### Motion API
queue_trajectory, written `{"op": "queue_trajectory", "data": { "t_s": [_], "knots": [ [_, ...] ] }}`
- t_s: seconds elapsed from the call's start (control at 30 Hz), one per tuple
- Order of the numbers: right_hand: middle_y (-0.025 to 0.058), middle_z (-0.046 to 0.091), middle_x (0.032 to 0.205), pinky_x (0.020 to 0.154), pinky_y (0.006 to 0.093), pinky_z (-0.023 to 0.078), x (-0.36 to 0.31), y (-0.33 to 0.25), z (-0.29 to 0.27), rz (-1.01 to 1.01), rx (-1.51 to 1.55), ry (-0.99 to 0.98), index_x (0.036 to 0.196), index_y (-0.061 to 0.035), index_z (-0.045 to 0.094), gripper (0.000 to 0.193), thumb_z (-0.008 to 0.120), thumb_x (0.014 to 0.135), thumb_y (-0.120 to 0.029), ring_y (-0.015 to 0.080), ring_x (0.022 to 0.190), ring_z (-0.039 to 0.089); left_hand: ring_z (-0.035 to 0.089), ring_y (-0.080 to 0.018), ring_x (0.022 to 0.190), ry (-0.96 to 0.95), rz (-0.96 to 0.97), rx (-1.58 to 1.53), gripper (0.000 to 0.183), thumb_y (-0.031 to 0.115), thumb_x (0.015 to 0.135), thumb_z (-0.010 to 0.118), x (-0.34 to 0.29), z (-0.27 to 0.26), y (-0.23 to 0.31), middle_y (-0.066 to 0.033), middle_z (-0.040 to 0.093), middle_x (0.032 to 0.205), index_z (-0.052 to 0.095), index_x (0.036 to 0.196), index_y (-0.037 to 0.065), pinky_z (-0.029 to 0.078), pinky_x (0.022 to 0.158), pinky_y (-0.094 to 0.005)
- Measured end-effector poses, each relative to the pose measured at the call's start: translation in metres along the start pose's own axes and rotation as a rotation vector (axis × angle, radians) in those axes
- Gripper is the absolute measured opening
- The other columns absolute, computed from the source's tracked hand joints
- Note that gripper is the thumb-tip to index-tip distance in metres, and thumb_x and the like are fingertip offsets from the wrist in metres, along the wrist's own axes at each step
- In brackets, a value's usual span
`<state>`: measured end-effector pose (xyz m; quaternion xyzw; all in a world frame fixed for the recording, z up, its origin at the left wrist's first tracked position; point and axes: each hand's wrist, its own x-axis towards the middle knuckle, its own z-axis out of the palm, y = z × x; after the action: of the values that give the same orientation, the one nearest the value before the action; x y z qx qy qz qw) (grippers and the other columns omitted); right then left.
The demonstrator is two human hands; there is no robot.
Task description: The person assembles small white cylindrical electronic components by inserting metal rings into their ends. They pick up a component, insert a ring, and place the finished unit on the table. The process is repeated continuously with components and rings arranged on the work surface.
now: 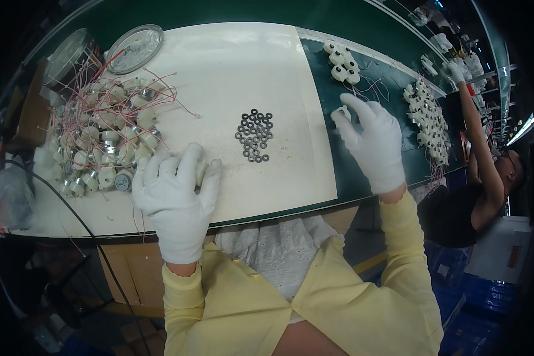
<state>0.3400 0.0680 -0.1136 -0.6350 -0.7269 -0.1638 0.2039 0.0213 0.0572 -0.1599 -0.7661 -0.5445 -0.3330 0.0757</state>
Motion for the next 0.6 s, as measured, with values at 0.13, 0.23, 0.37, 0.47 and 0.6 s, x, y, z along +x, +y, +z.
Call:
{"op": "queue_trajectory", "data": {
  "t_s": [0.13,0.23,0.37,0.47,0.6],
  "knots": [
    [0.0045,0.066,0.083,0.062,0.0412,0.046,-0.016,0.004,0.003,-0.155,-0.096,-0.167,0.103,-0.0171,0.074,0.019,0.079,0.085,-0.022,0.0254,0.072,0.064,0.065,-0.0288,0.097,-0.004,0.003,-0.006,0.030,0.024,0.081,0.085,0.000,0.000,0.000,-0.0051,0.067,0.092,0.075,0.107,0.012,0.047,0.097,-0.0495],
    [0.0084,0.071,0.097,0.067,0.0418,0.051,-0.015,0.016,0.006,-0.075,-0.112,-0.131,0.107,-0.0147,0.074,0.023,0.079,0.086,-0.024,0.0288,0.080,0.068,0.065,-0.0285,0.099,0.019,0.021,0.014,0.031,0.025,0.081,0.085,-0.001,0.001,0.000,-0.0048,0.067,0.093,0.075,0.108,0.013,0.047,0.099,-0.0508],
    [0.0163,0.072,0.120,0.082,0.0445,0.056,-0.017,0.034,-0.004,0.027,-0.052,-0.139,0.117,-0.0101,0.073,0.034,0.078,0.088,-0.026,0.0349,0.097,0.071,0.065,-0.0283,0.101,0.010,0.025,-0.003,0.032,0.026,0.081,0.086,-0.002,0.001,-0.001,-0.0042,0.067,0.093,0.075,0.108,0.013,0.046,0.101,-0.0526],
    [0.0201,0.069,0.129,0.096,0.0431,0.055,-0.017,0.035,-0.037,0.168,0.043,-0.189,0.125,-0.0073,0.071,0.039,0.076,0.090,-0.024,0.0379,0.111,0.070,0.064,-0.0293,0.102,0.006,0.024,-0.002,0.033,0.025,0.081,0.085,-0.003,0.001,-0.001,-0.0039,0.067,0.092,0.075,0.110,0.013,0.046,0.102,-0.0527],
    [0.0181,0.068,0.135,0.105,0.0368,0.049,-0.034,0.048,-0.082,0.354,0.171,0.014,0.135,-0.0039,0.068,0.040,0.072,0.098,-0.019,0.0304,0.123,0.065,0.064,-0.0303,0.106,0.017,0.061,-0.039,0.038,0.025,0.084,0.083,-0.007,-0.006,-0.005,-0.0041,0.069,0.099,0.073,0.119,0.012,0.045,0.105,-0.0531]
  ]
}}
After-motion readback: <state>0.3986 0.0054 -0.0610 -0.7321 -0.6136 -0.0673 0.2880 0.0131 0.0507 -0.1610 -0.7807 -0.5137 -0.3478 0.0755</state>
